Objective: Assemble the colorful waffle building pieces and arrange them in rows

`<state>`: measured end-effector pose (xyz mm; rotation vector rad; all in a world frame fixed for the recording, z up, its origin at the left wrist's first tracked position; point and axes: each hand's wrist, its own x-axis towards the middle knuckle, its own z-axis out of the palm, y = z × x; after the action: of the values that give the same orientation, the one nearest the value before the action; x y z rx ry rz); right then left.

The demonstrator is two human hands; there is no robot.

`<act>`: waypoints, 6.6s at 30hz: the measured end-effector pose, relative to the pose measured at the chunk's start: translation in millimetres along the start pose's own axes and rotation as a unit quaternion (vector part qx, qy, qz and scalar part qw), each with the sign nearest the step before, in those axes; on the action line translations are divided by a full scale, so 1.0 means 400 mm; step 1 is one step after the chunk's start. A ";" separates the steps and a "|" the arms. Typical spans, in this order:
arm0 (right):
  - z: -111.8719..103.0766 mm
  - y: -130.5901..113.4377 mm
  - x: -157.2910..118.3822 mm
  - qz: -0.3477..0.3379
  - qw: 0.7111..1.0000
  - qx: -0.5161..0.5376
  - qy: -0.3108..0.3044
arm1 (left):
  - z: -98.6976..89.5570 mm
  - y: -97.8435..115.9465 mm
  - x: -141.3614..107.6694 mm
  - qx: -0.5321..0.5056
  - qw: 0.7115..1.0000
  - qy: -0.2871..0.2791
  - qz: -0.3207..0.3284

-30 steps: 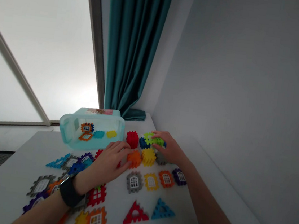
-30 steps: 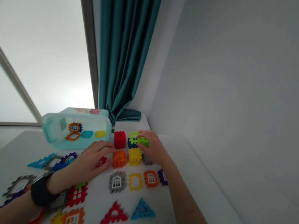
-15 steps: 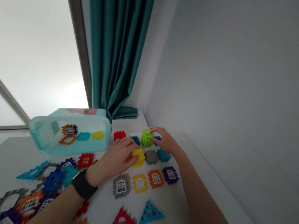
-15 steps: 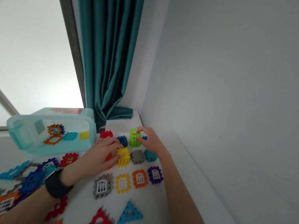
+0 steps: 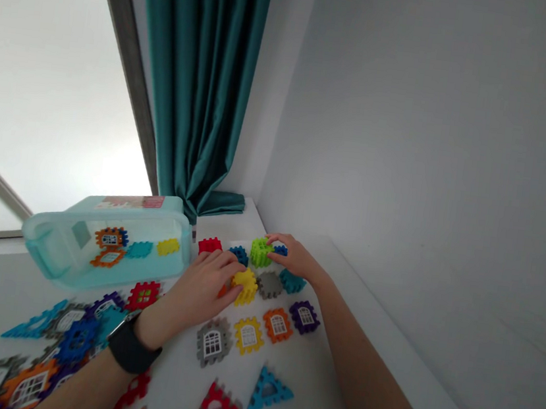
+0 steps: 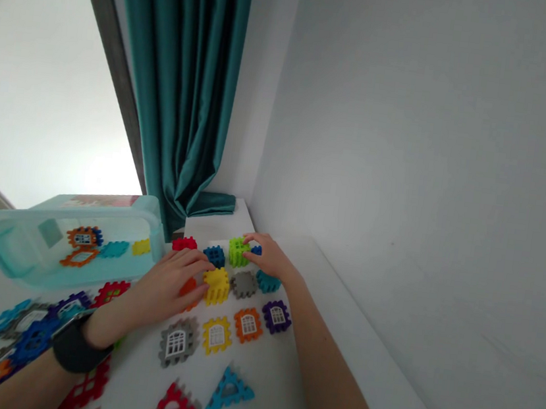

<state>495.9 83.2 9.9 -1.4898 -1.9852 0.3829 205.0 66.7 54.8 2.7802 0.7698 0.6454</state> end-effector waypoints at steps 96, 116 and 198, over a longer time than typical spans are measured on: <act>0.483 -0.713 -0.177 -0.153 0.981 -0.087 -0.079 | -0.162 -0.155 -0.630 0.071 0.985 -0.012 -0.154; 0.487 -0.692 -0.190 -0.141 0.985 -0.062 -0.082 | -0.176 -0.183 -0.653 0.045 0.978 -0.030 -0.200; 0.442 -0.652 -0.164 -0.240 0.966 0.008 0.094 | -0.132 -0.126 -0.612 -0.007 0.974 0.187 -0.129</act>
<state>198.1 -38.9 2.6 -0.9463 -2.0942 0.0473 -30.2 -16.2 -0.8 2.5092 1.1647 1.1303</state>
